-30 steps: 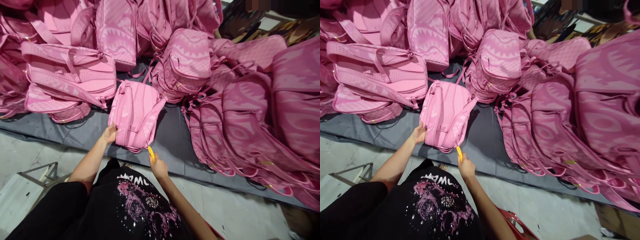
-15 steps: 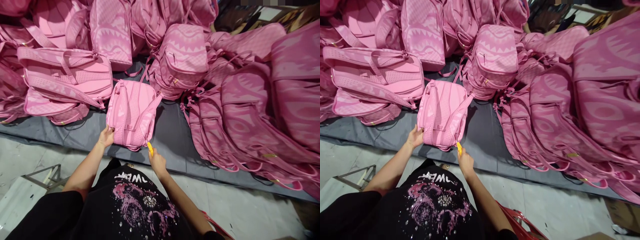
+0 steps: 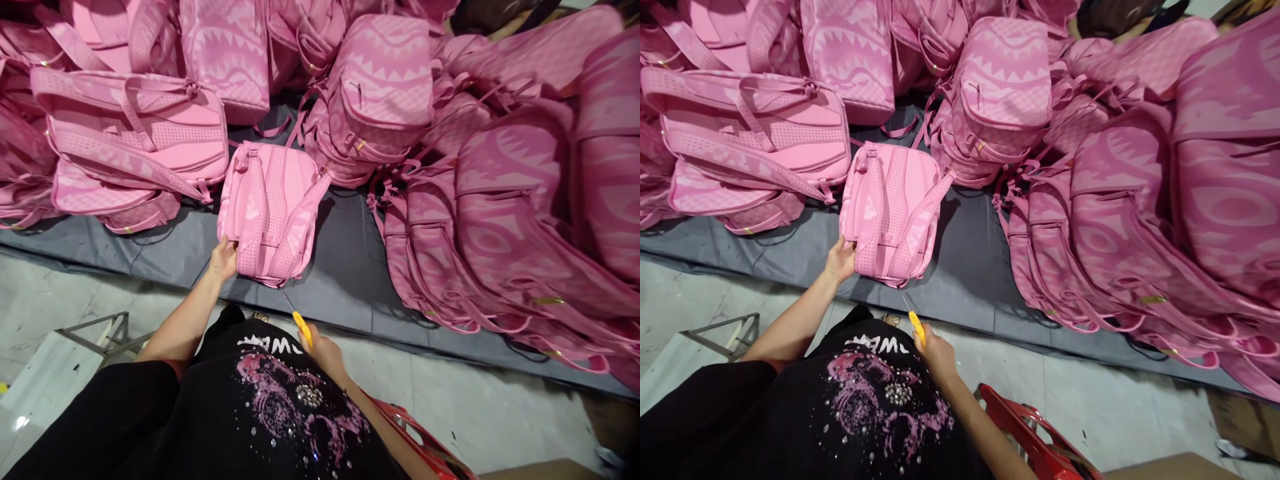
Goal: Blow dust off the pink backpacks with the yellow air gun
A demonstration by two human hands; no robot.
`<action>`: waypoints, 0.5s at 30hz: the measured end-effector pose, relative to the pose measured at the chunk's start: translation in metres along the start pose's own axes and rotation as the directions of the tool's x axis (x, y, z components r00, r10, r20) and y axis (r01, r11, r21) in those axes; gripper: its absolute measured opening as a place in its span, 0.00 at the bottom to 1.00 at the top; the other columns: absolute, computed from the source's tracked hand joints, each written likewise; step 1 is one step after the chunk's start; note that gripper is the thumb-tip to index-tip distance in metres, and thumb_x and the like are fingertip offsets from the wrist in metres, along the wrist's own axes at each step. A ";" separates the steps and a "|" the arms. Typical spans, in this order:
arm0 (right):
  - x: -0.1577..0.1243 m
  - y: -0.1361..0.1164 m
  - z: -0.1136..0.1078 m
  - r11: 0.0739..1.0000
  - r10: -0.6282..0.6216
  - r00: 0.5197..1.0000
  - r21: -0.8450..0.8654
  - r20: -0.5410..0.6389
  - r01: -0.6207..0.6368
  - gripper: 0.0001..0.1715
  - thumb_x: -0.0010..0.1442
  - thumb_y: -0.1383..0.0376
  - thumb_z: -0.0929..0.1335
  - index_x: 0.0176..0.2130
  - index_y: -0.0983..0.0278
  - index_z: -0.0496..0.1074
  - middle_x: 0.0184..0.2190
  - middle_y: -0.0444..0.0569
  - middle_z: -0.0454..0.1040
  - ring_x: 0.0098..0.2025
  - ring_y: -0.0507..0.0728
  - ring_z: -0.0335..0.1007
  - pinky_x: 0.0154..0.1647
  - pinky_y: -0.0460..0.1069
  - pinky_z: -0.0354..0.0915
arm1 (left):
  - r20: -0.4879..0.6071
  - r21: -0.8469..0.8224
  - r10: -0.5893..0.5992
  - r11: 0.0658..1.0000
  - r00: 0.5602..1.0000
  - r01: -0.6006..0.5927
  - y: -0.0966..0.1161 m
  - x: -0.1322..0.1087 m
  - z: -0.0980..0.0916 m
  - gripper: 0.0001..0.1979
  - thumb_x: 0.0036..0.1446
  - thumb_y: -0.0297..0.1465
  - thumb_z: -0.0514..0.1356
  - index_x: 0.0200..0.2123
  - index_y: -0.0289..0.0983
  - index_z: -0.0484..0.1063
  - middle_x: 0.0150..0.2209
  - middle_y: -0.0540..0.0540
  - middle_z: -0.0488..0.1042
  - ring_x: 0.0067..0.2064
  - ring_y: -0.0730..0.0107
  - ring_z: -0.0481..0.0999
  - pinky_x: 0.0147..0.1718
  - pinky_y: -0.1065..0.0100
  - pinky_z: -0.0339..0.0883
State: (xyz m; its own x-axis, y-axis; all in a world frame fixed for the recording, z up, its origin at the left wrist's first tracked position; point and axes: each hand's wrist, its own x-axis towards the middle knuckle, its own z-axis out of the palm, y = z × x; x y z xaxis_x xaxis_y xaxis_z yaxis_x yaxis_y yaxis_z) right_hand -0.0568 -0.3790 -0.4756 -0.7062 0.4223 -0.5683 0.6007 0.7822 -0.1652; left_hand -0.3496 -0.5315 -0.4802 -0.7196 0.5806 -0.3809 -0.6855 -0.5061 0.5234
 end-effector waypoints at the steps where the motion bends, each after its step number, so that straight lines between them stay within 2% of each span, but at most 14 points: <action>1: 0.005 -0.003 0.003 1.000 -0.027 1.000 -0.013 0.011 0.027 0.21 0.70 0.54 0.59 0.55 0.59 0.68 0.36 0.52 0.81 0.39 0.59 0.80 0.34 0.46 0.62 | -0.023 0.053 0.026 0.998 0.999 -0.025 -0.002 -0.002 0.003 0.21 0.59 0.46 0.59 0.43 0.32 0.71 0.43 0.36 0.78 0.54 0.53 0.76 0.56 0.52 0.68; 3: 0.019 -0.011 0.007 0.996 -0.080 0.997 -0.027 -0.008 0.080 0.21 0.71 0.54 0.58 0.54 0.61 0.68 0.37 0.54 0.81 0.40 0.60 0.80 0.35 0.47 0.64 | -0.133 0.261 0.131 0.961 0.982 -0.093 -0.007 -0.008 0.010 0.24 0.56 0.45 0.62 0.46 0.31 0.71 0.46 0.34 0.77 0.56 0.51 0.74 0.57 0.51 0.66; 4: 0.026 -0.016 0.008 0.995 -0.096 0.995 -0.026 -0.023 0.095 0.22 0.71 0.55 0.57 0.54 0.62 0.67 0.37 0.54 0.81 0.40 0.61 0.79 0.36 0.48 0.65 | -0.191 0.433 0.232 0.892 0.954 -0.131 -0.011 -0.013 0.013 0.25 0.55 0.43 0.63 0.49 0.31 0.71 0.49 0.33 0.76 0.58 0.49 0.72 0.58 0.50 0.64; 5: 0.032 -0.021 0.009 0.995 -0.102 0.994 -0.017 -0.038 0.101 0.22 0.71 0.55 0.57 0.55 0.63 0.67 0.37 0.55 0.81 0.40 0.61 0.79 0.37 0.49 0.65 | -0.211 0.634 0.366 0.757 0.906 -0.158 -0.017 -0.019 0.015 0.28 0.53 0.42 0.64 0.53 0.31 0.69 0.53 0.32 0.74 0.61 0.47 0.68 0.60 0.49 0.61; 6: 0.035 -0.025 0.008 0.996 -0.094 0.995 0.001 -0.045 0.094 0.22 0.71 0.55 0.57 0.55 0.64 0.67 0.37 0.56 0.80 0.40 0.61 0.79 0.38 0.50 0.66 | -0.156 0.823 0.498 0.543 0.853 -0.167 -0.024 -0.026 0.017 0.31 0.53 0.40 0.65 0.57 0.31 0.67 0.58 0.31 0.70 0.65 0.45 0.63 0.63 0.47 0.56; 7: 0.035 -0.028 0.006 0.996 -0.087 0.996 0.032 -0.034 0.088 0.23 0.71 0.55 0.58 0.56 0.65 0.67 0.37 0.57 0.80 0.41 0.61 0.79 0.40 0.50 0.67 | -0.022 0.948 0.579 0.270 0.815 -0.166 -0.033 -0.033 0.018 0.35 0.53 0.38 0.65 0.61 0.32 0.63 0.64 0.30 0.63 0.68 0.43 0.56 0.65 0.44 0.51; 8: 0.033 -0.030 0.003 0.993 -0.089 0.996 0.078 -0.019 0.090 0.23 0.71 0.56 0.59 0.56 0.65 0.67 0.38 0.57 0.79 0.41 0.61 0.78 0.41 0.51 0.68 | 0.157 0.984 0.583 -0.024 0.797 -0.177 -0.042 -0.041 0.018 0.37 0.53 0.37 0.64 0.65 0.33 0.60 0.68 0.30 0.56 0.71 0.42 0.49 0.66 0.42 0.46; 9: 0.029 -0.032 -0.002 0.986 -0.098 0.995 0.134 -0.010 0.099 0.23 0.70 0.56 0.60 0.56 0.66 0.68 0.40 0.57 0.79 0.42 0.61 0.78 0.43 0.52 0.69 | 0.341 0.932 0.495 -0.291 0.800 -0.217 -0.051 -0.048 0.015 0.38 0.54 0.35 0.63 0.67 0.34 0.57 0.71 0.31 0.47 0.72 0.41 0.42 0.66 0.41 0.41; 10: 0.024 -0.032 -0.008 0.975 -0.110 0.994 0.193 -0.017 0.112 0.22 0.70 0.56 0.61 0.56 0.66 0.69 0.42 0.56 0.77 0.43 0.60 0.76 0.45 0.53 0.70 | 0.480 0.827 0.345 -0.486 0.806 -0.284 -0.059 -0.052 0.010 0.37 0.55 0.32 0.61 0.67 0.34 0.57 0.72 0.31 0.44 0.72 0.40 0.41 0.66 0.39 0.40; 11: 0.019 -0.032 -0.015 0.960 -0.121 0.992 0.249 -0.042 0.127 0.22 0.69 0.56 0.63 0.55 0.66 0.70 0.44 0.54 0.76 0.44 0.60 0.75 0.46 0.54 0.70 | 0.566 0.708 0.210 -0.620 0.798 -0.339 -0.066 -0.050 0.002 0.35 0.56 0.28 0.59 0.67 0.36 0.58 0.71 0.32 0.45 0.72 0.39 0.42 0.65 0.38 0.41; 13: 0.013 -0.031 -0.030 0.935 -0.090 0.984 0.328 -0.153 0.137 0.21 0.67 0.55 0.66 0.54 0.64 0.70 0.49 0.52 0.73 0.47 0.59 0.73 0.48 0.56 0.71 | 0.655 0.504 0.075 -0.786 0.752 -0.359 -0.073 -0.030 -0.014 0.35 0.55 0.22 0.54 0.67 0.38 0.58 0.70 0.32 0.52 0.71 0.41 0.48 0.64 0.36 0.42; 15: 0.009 -0.029 -0.043 0.913 -0.041 0.961 0.381 -0.274 0.148 0.20 0.66 0.56 0.68 0.53 0.63 0.70 0.51 0.51 0.72 0.49 0.59 0.72 0.48 0.56 0.71 | 0.693 0.375 0.031 -0.868 0.720 -0.324 -0.076 0.004 -0.017 0.37 0.54 0.21 0.52 0.68 0.37 0.55 0.68 0.31 0.57 0.68 0.42 0.55 0.62 0.37 0.49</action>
State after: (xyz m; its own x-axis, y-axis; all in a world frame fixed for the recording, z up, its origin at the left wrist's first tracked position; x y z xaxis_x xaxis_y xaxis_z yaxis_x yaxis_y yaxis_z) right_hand -0.0959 -0.3783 -0.4415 -0.8062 0.4988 -0.3182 0.5864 0.6022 -0.5418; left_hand -0.3020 -0.5020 -0.5345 -0.4623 0.8446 0.2700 0.8702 0.4907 -0.0450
